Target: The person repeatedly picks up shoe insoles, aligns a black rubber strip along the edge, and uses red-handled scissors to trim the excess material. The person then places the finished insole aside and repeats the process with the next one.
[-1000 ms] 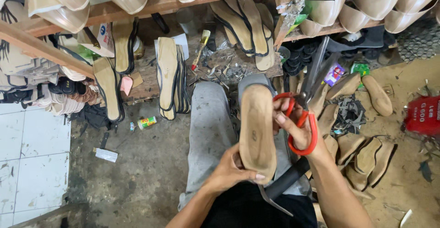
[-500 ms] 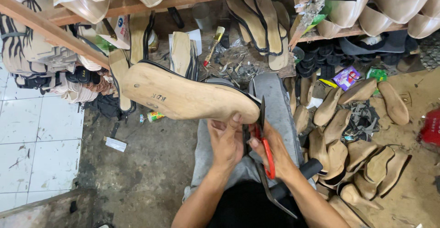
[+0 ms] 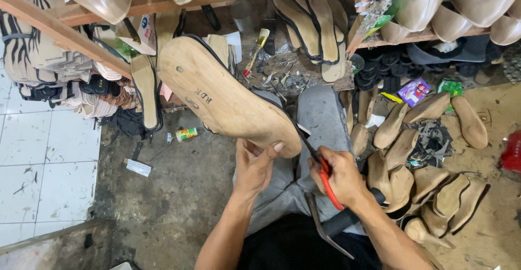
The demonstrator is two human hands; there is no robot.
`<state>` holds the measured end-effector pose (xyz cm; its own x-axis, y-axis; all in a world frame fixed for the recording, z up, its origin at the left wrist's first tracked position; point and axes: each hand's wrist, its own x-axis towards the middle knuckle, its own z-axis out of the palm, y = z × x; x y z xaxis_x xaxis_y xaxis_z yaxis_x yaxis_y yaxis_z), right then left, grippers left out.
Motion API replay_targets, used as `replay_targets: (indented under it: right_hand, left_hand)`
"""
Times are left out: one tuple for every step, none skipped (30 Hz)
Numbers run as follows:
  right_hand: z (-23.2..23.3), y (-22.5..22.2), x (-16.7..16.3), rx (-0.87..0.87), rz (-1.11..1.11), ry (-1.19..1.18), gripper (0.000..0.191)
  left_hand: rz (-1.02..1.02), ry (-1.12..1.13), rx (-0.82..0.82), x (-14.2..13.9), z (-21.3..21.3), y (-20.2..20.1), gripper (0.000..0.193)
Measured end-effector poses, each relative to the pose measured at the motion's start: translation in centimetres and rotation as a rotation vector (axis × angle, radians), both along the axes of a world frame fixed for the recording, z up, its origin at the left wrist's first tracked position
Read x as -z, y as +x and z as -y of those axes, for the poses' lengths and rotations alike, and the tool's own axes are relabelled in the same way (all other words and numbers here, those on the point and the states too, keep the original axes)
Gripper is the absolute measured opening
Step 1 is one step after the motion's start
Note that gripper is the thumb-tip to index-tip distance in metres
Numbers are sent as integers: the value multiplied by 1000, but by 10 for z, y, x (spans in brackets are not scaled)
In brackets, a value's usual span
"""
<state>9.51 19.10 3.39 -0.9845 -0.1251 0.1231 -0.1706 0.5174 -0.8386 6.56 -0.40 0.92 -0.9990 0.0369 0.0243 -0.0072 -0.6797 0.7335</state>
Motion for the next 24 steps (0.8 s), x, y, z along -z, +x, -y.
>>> replay_targets:
  right_hand:
    - [1, 0, -2, 9, 4, 28, 33]
    - [2, 0, -4, 15, 9, 54, 34]
    - [4, 0, -5, 12, 21, 36, 33]
    - [6, -1, -6, 11, 38, 21, 32]
    - [7, -2, -7, 9, 55, 6, 32]
    - [8, -4, -6, 8, 46, 7, 30]
    - [8, -6, -5, 5, 38, 10, 28]
    - [9, -8, -2, -1, 29, 11, 26]
    - [8, -10, 0, -8, 11, 1, 24]
    - [7, -12, 4, -12, -7, -7, 21]
    - [7, -11, 8, -16, -19, -15, 19]
    - [7, -10, 12, -16, -24, -30, 17]
    - [8, -10, 16, -15, -30, -45, 16]
    - [9, -10, 20, -14, -36, -61, 15]
    - [10, -9, 24, -10, -35, -67, 16]
    - [12, -9, 27, -6, -30, -73, 16]
    - [13, -9, 29, -3, -27, -81, 16]
    - [14, -13, 31, 23, 8, -75, 21]
    - [14, -20, 32, 47, 45, -69, 26]
    - [14, -25, 34, 72, 87, -62, 31]
    - [13, -34, 35, 105, 87, -43, 32]
    - [12, -48, 36, 139, 83, -25, 33]
    - [9, -63, 38, 174, 76, -7, 35]
    - [9, -78, 41, 171, 201, -105, 32]
  left_hand:
    - [5, -9, 2, 0, 1, -1, 54]
    - [0, -3, 15, -1, 3, -1, 54]
    - [-3, 2, 30, -1, 5, -1, 54]
    - [-2, 10, 48, -1, 6, -1, 54]
    - [26, -10, 57, -1, 5, 1, 55]
    - [52, -31, 66, -1, 6, 2, 57]
    - [80, -51, 74, 0, 6, 5, 58]
    - [77, -74, 67, 0, 8, 6, 58]
    - [68, -94, 61, 1, 9, 5, 58]
    - [58, -113, 57, 2, 10, 3, 58]
    - [54, -105, 72, 3, 12, 3, 57]
    - [51, -97, 86, 4, 13, 3, 56]
    - [46, -88, 99, 5, 14, 2, 55]
    - [55, -80, 84, 5, 15, 1, 57]
    - [66, -71, 70, 5, 15, 1, 59]
    - [79, -62, 56, 5, 15, 1, 61]
    - [75, -59, 61, 4, 17, 1, 61]
    - [67, -56, 64, 3, 18, -1, 61]
    - [61, -54, 66, 2, 19, -2, 60]
    - [52, -52, 51, 2, 20, -2, 62]
    - [40, -51, 39, 1, 21, -2, 63]
    - [24, -50, 28, 1, 21, -3, 64]
    - [44, -35, 15, 1, 21, -4, 64]
    - [68, -22, 2, 2, 21, -4, 64]
